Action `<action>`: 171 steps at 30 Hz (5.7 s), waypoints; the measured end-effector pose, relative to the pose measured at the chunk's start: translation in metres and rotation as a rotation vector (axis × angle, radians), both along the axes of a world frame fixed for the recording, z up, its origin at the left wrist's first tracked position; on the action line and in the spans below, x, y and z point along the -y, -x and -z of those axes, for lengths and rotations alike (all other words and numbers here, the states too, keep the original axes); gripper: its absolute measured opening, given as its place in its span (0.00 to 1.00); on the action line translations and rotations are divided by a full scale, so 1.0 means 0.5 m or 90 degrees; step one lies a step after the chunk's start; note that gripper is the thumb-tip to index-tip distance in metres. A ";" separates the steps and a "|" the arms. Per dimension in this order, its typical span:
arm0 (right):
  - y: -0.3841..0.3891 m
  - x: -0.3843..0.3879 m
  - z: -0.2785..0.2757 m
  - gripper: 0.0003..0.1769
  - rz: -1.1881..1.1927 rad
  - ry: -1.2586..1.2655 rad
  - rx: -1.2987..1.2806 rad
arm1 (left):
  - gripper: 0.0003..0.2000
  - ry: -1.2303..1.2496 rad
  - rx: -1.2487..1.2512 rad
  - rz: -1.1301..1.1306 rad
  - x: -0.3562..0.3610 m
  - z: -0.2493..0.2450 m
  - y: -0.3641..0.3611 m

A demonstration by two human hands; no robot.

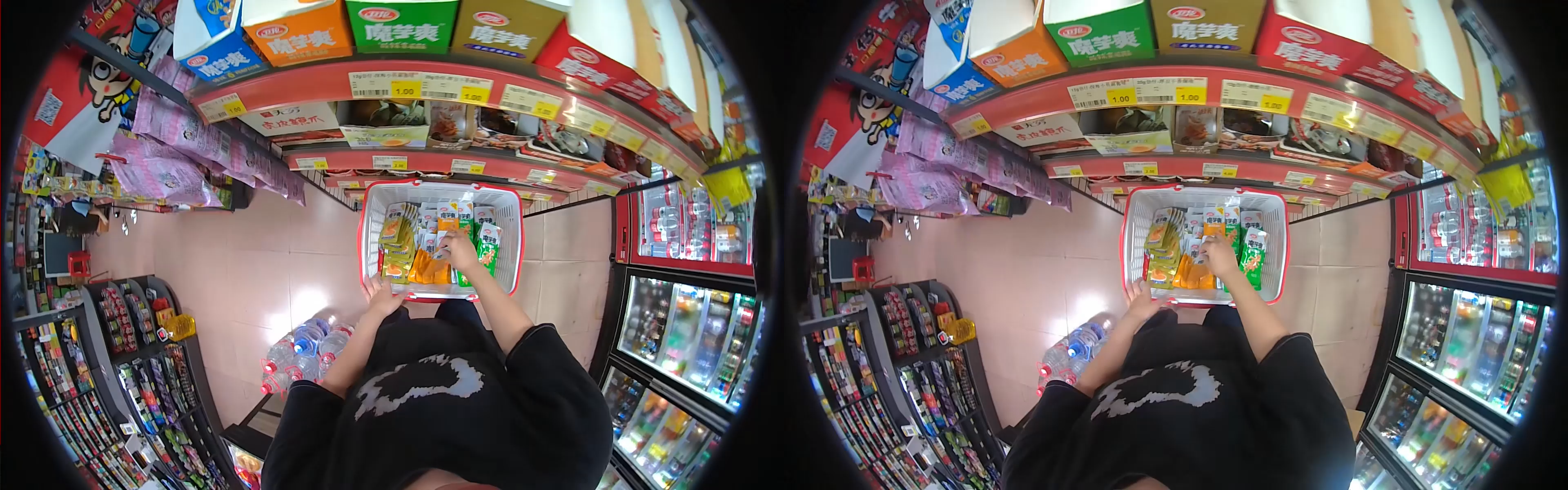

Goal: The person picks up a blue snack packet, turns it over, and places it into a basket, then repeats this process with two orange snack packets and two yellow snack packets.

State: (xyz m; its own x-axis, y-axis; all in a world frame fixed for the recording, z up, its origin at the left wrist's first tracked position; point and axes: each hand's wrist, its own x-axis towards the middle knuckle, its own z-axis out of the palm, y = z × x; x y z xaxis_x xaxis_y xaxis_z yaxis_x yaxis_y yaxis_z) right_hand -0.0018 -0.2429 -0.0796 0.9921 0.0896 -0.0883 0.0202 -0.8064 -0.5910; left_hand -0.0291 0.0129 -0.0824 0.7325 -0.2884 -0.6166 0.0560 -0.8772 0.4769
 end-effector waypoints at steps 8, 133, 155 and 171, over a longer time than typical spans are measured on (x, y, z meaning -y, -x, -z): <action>-0.012 0.015 -0.265 0.09 0.069 -0.324 0.038 | 0.29 0.482 0.121 0.075 0.114 -0.218 -0.123; -0.247 -0.040 -1.064 0.13 -0.042 -0.355 0.555 | 0.23 0.581 0.966 -0.014 0.118 -0.775 -0.411; -0.557 -0.112 -1.024 0.27 0.160 0.139 0.670 | 0.37 0.370 1.005 -0.020 0.139 -0.747 -0.431; -0.278 -0.065 -0.917 0.19 -0.102 -0.098 0.800 | 0.38 0.413 1.026 -0.104 0.172 -0.615 -0.392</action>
State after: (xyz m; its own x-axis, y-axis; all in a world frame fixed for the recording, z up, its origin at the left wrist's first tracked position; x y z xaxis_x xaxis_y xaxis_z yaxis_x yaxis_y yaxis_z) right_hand 0.1370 -0.2107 0.3787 0.3626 0.1405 0.9213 0.7213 -0.6683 -0.1820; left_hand 0.1671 -0.0733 0.2249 0.4889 -0.0399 0.8714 -0.7262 -0.5721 0.3812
